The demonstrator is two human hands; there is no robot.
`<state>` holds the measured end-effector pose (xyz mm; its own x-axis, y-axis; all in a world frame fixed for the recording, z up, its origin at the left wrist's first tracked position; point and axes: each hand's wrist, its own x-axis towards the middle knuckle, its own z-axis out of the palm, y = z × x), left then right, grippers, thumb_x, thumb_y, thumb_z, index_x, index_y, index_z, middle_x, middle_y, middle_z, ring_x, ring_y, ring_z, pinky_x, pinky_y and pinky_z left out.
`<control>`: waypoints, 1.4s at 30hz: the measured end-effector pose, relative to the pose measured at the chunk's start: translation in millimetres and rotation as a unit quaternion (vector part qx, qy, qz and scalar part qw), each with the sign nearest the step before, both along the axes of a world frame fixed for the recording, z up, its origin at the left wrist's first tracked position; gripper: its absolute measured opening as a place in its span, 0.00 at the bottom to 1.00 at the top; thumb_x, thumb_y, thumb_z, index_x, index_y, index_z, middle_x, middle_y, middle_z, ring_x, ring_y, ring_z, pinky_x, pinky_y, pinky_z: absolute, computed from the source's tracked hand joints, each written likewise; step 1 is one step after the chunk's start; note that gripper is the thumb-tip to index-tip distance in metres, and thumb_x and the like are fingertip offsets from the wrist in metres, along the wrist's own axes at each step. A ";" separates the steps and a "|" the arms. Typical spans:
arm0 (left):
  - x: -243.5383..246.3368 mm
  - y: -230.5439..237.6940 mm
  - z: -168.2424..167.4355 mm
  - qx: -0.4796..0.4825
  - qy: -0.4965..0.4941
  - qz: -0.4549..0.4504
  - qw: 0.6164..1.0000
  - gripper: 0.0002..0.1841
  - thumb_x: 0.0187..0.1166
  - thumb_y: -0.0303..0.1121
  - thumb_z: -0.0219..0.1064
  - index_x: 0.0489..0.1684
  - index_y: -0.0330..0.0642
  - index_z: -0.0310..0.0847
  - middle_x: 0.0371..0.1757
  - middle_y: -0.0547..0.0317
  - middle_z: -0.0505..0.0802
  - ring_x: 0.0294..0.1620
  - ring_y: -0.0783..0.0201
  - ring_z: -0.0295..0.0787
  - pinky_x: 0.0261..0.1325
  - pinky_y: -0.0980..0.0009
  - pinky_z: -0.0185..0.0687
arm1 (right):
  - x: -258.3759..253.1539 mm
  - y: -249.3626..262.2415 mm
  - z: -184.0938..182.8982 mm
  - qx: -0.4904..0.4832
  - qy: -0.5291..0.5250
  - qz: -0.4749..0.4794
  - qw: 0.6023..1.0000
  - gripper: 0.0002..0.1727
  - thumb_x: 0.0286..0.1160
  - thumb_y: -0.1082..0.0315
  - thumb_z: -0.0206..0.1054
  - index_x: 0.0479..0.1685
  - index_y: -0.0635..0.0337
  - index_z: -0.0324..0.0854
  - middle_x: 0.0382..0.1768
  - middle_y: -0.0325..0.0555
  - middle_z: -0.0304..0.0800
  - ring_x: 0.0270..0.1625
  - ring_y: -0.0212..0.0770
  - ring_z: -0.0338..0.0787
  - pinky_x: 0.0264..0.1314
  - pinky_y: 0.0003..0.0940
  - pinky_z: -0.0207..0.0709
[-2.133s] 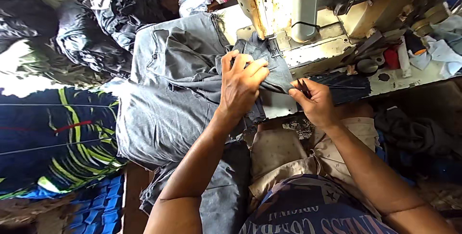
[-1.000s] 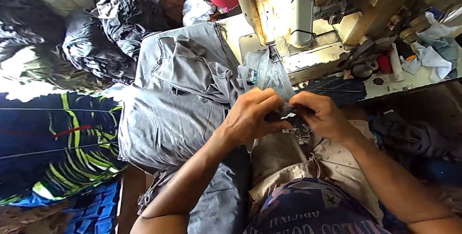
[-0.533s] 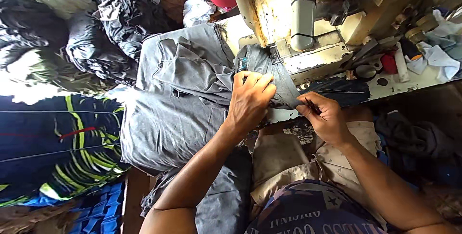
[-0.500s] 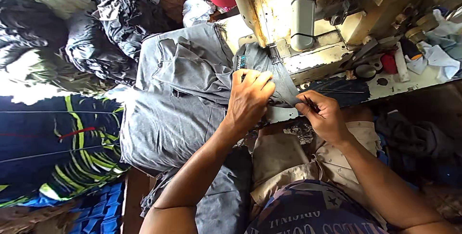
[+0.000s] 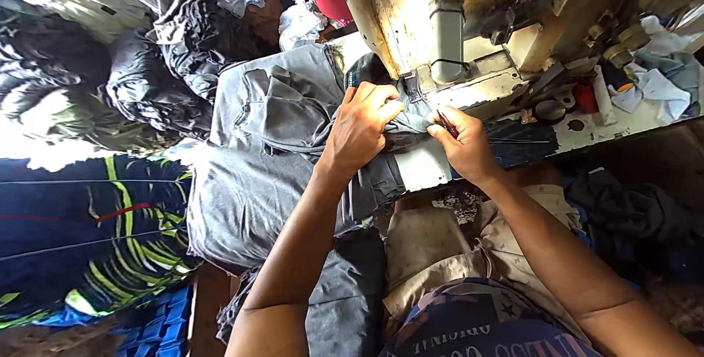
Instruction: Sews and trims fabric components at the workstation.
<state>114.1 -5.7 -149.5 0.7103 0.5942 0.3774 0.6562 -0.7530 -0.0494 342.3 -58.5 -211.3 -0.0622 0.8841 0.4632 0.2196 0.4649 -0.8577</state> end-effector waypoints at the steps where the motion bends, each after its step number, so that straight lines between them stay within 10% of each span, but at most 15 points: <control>1: -2.0 -1.7 6.3 -0.027 0.012 -0.013 0.999 0.19 0.68 0.27 0.63 0.57 0.50 0.90 0.71 0.54 0.86 0.71 0.48 0.79 0.69 0.47 0.72 | 0.3 1.7 0.6 0.002 -0.003 0.003 1.000 0.05 0.82 0.74 0.64 0.46 0.61 0.86 0.38 0.42 0.86 0.33 0.31 0.83 0.35 0.25 0.80; 5: -8.6 -12.1 30.9 -0.080 0.057 0.002 0.995 0.30 0.74 0.69 0.63 0.45 0.51 0.91 0.78 0.55 0.81 0.72 0.51 0.77 0.69 0.49 0.74 | -0.3 5.1 -0.3 0.010 -0.007 0.008 1.000 0.06 0.82 0.75 0.63 0.48 0.60 0.86 0.39 0.43 0.87 0.34 0.30 0.84 0.36 0.25 0.81; 8: -25.2 -8.9 48.7 -0.082 0.078 0.066 0.991 0.40 0.67 0.81 0.56 0.40 0.50 0.89 0.73 0.52 0.83 0.69 0.44 0.79 0.64 0.39 0.73 | 0.4 7.9 0.6 0.015 -0.008 0.021 1.000 0.06 0.82 0.76 0.63 0.48 0.61 0.86 0.40 0.43 0.87 0.35 0.31 0.85 0.38 0.25 0.81; 12: -49.4 -13.9 72.6 -0.038 0.071 0.090 0.993 0.34 0.69 0.74 0.63 0.32 0.48 0.86 0.76 0.49 0.81 0.76 0.40 0.72 0.71 0.36 0.65 | 4.3 13.3 -0.1 0.035 -0.025 0.036 0.998 0.07 0.81 0.75 0.64 0.48 0.63 0.87 0.44 0.45 0.89 0.40 0.32 0.88 0.44 0.27 0.85; 16: -25.9 -55.0 72.8 -0.056 -0.031 -0.102 0.993 0.16 0.73 0.46 0.76 0.23 0.46 0.85 0.60 0.53 0.92 0.71 0.50 0.84 0.81 0.43 0.68 | 19.9 -0.6 17.9 0.028 -0.106 0.118 0.987 0.05 0.80 0.73 0.67 0.46 0.57 0.88 0.40 0.41 0.88 0.36 0.32 0.85 0.40 0.30 0.83; 19: -5.0 -77.3 42.5 -0.141 -0.061 -0.180 0.972 0.13 0.78 0.41 0.73 0.22 0.47 0.85 0.36 0.64 0.93 0.44 0.65 0.92 0.54 0.62 0.88 | 28.7 -27.2 24.8 0.045 -0.137 0.201 0.969 0.05 0.78 0.71 0.70 0.47 0.58 0.89 0.43 0.38 0.89 0.39 0.29 0.86 0.42 0.27 0.86; 24: 16.5 -77.6 1.7 -0.225 -0.131 -0.169 0.951 0.14 0.78 0.45 0.75 0.28 0.47 0.87 0.25 0.69 0.87 0.28 0.73 0.84 0.33 0.72 0.81 | 31.0 -57.3 -7.3 0.070 -0.110 0.138 0.982 0.08 0.80 0.74 0.67 0.51 0.62 0.88 0.54 0.42 0.91 0.57 0.33 0.91 0.60 0.32 0.89; 27: 22.6 -70.2 -15.9 -0.093 -0.133 -0.101 0.982 0.21 0.69 0.57 0.79 0.37 0.47 0.90 0.34 0.64 0.90 0.39 0.65 0.86 0.49 0.62 0.80 | 32.2 -60.6 -10.7 0.041 -0.045 0.111 0.992 0.07 0.81 0.73 0.67 0.51 0.62 0.87 0.50 0.43 0.90 0.48 0.32 0.90 0.49 0.29 0.89; 30: 27.3 -64.1 -38.7 0.047 -0.089 -0.016 0.995 0.34 0.63 0.66 0.78 0.63 0.52 0.89 0.66 0.50 0.89 0.69 0.49 0.82 0.79 0.42 0.65 | 32.5 -62.5 -11.7 0.028 -0.007 0.102 0.994 0.06 0.80 0.73 0.69 0.49 0.64 0.88 0.50 0.44 0.91 0.47 0.33 0.91 0.47 0.29 0.89; 33: 35.7 -60.7 -68.2 0.116 -0.125 0.005 0.985 0.35 0.68 0.56 0.77 0.75 0.51 0.80 0.76 0.42 0.81 0.80 0.41 0.73 0.84 0.33 0.53 | 29.2 -64.8 -11.0 0.015 0.003 0.091 0.996 0.06 0.80 0.73 0.69 0.48 0.64 0.88 0.51 0.44 0.91 0.49 0.33 0.91 0.48 0.29 0.89; 42: 39.7 -56.1 -50.4 0.114 -0.118 0.063 0.984 0.08 0.78 0.28 0.64 0.41 0.46 0.91 0.60 0.61 0.95 0.62 0.51 0.87 0.78 0.40 0.64 | 28.5 -69.6 -6.4 0.012 0.017 0.073 0.997 0.06 0.79 0.73 0.70 0.47 0.64 0.88 0.49 0.44 0.92 0.44 0.31 0.90 0.43 0.25 0.87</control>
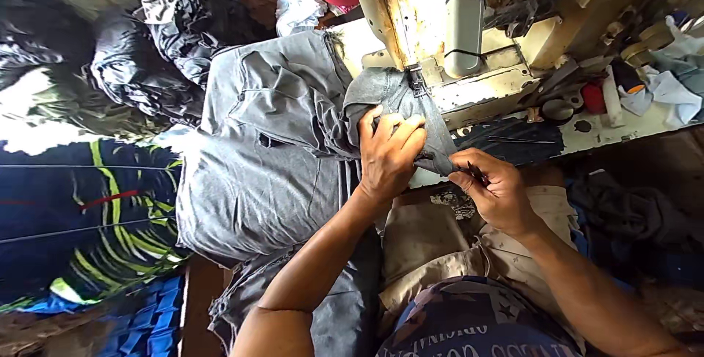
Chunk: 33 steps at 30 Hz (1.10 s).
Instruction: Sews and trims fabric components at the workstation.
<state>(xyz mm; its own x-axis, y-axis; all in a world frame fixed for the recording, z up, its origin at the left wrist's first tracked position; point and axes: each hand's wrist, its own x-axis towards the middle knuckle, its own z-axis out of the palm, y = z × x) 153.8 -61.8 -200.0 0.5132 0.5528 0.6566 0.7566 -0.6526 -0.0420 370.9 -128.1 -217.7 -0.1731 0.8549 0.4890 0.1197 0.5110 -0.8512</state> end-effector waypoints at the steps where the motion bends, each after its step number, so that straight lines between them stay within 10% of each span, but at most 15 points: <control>1: -1.5 -3.3 7.3 -0.018 0.022 -0.001 1.000 0.08 0.77 0.27 0.64 0.37 0.46 0.90 0.54 0.60 0.95 0.61 0.50 0.87 0.79 0.39 0.63 | 1.1 -0.1 -0.2 -0.004 0.002 0.001 1.000 0.06 0.79 0.73 0.70 0.48 0.64 0.88 0.48 0.43 0.91 0.42 0.30 0.88 0.41 0.24 0.85; 6: -7.6 -13.8 28.8 -0.110 0.126 -0.011 0.986 0.08 0.77 0.25 0.61 0.30 0.44 0.83 0.42 0.58 0.92 0.57 0.49 0.86 0.80 0.38 0.61 | 2.0 -0.1 -6.2 -0.023 0.009 0.007 1.000 0.07 0.79 0.72 0.70 0.50 0.63 0.88 0.47 0.42 0.91 0.40 0.30 0.88 0.40 0.24 0.85; 24: -35.8 56.2 55.4 -0.080 0.139 -0.050 0.986 0.08 0.77 0.27 0.61 0.43 0.45 0.87 0.60 0.54 0.90 0.67 0.48 0.82 0.71 0.45 0.70 | -20.9 60.8 0.5 -0.041 0.015 -0.030 0.999 0.06 0.82 0.71 0.67 0.51 0.59 0.86 0.36 0.40 0.87 0.25 0.30 0.79 0.24 0.23 0.74; 30: -68.3 43.9 100.5 -0.201 0.165 -0.011 0.965 0.33 0.66 0.71 0.70 0.54 0.51 0.87 0.78 0.51 0.78 0.79 0.43 0.71 0.74 0.39 0.67 | -26.7 76.3 4.1 -0.013 0.023 -0.031 0.999 0.07 0.82 0.75 0.65 0.51 0.64 0.86 0.41 0.44 0.88 0.34 0.29 0.84 0.36 0.23 0.81; 33: -68.5 22.8 113.3 -0.176 0.135 -0.079 0.972 0.16 0.72 0.49 0.73 0.38 0.45 0.87 0.73 0.50 0.84 0.78 0.45 0.75 0.78 0.43 0.68 | -22.8 76.7 4.7 -0.002 -0.004 -0.015 1.000 0.06 0.82 0.75 0.65 0.49 0.63 0.85 0.44 0.44 0.89 0.38 0.29 0.86 0.40 0.23 0.82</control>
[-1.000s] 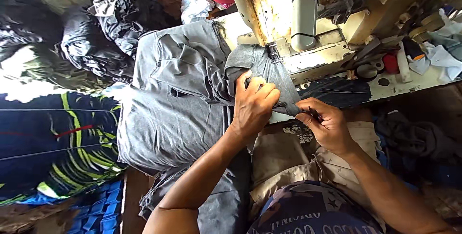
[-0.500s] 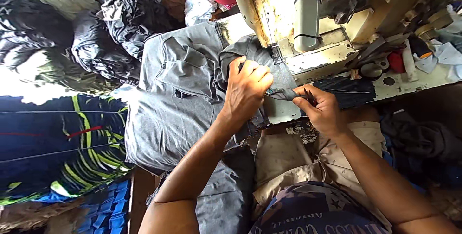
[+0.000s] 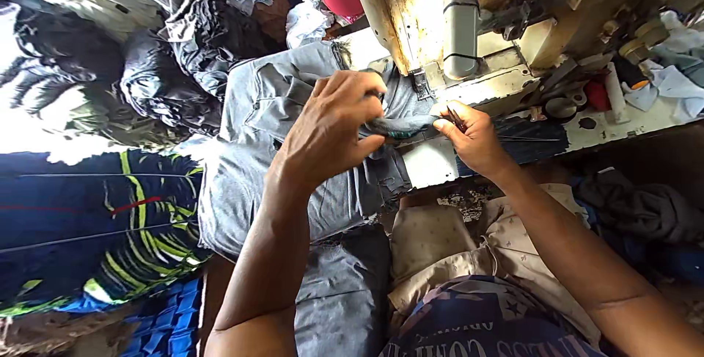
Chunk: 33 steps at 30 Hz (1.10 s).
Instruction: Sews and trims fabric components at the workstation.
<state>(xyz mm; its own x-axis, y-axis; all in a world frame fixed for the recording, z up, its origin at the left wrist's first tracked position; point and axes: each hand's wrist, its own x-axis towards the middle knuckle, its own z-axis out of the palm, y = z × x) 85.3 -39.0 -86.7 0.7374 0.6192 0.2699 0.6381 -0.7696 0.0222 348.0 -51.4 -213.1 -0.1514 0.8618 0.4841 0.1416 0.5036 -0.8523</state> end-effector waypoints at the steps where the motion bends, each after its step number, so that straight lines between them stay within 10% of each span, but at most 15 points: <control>1: 4.6 -8.9 -0.5 0.007 -0.015 -0.029 0.999 0.11 0.73 0.42 0.71 0.34 0.43 0.86 0.68 0.50 0.88 0.74 0.46 0.79 0.77 0.44 0.70 | 3.2 -1.3 2.4 0.008 -0.023 0.013 1.000 0.06 0.82 0.75 0.65 0.48 0.62 0.86 0.46 0.44 0.89 0.41 0.30 0.87 0.44 0.25 0.84; 7: 31.3 -33.1 -38.6 -0.016 -0.072 -0.125 0.989 0.07 0.77 0.35 0.68 0.31 0.45 0.86 0.41 0.60 0.94 0.40 0.63 0.89 0.39 0.63 0.80 | 21.0 -32.7 10.1 0.069 -0.104 0.098 0.987 0.06 0.82 0.73 0.66 0.48 0.62 0.87 0.50 0.43 0.90 0.53 0.33 0.90 0.58 0.31 0.88; 11: 36.7 -20.9 -68.3 0.048 -0.006 -0.032 0.998 0.17 0.76 0.41 0.70 0.62 0.53 0.87 0.74 0.55 0.86 0.69 0.49 0.82 0.68 0.46 0.71 | 23.1 -51.1 1.6 0.060 -0.078 0.046 0.994 0.06 0.81 0.75 0.67 0.49 0.65 0.87 0.50 0.45 0.91 0.52 0.34 0.91 0.57 0.30 0.89; 14: 34.7 -14.6 -77.5 0.087 0.000 0.036 0.996 0.15 0.70 0.33 0.69 0.54 0.54 0.90 0.79 0.52 0.82 0.79 0.44 0.74 0.83 0.37 0.56 | 23.8 -55.5 1.1 0.052 -0.070 0.023 0.996 0.06 0.80 0.75 0.67 0.48 0.64 0.88 0.49 0.44 0.91 0.50 0.33 0.91 0.53 0.29 0.89; 33: 30.9 11.9 -76.9 0.067 -0.125 0.128 0.982 0.19 0.71 0.31 0.65 0.59 0.59 0.91 0.77 0.60 0.83 0.79 0.53 0.76 0.78 0.48 0.68 | -1.9 -11.6 -1.8 -0.012 -0.020 -0.022 0.999 0.06 0.83 0.74 0.64 0.47 0.60 0.86 0.45 0.42 0.90 0.40 0.31 0.88 0.43 0.27 0.85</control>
<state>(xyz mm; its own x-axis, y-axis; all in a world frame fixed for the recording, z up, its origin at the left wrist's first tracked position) 116.3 -27.1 -163.6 0.4625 0.7224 0.5141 0.7984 -0.5915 0.1129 346.2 -63.0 -214.9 -0.1330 0.8789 0.4582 0.1975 0.4765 -0.8567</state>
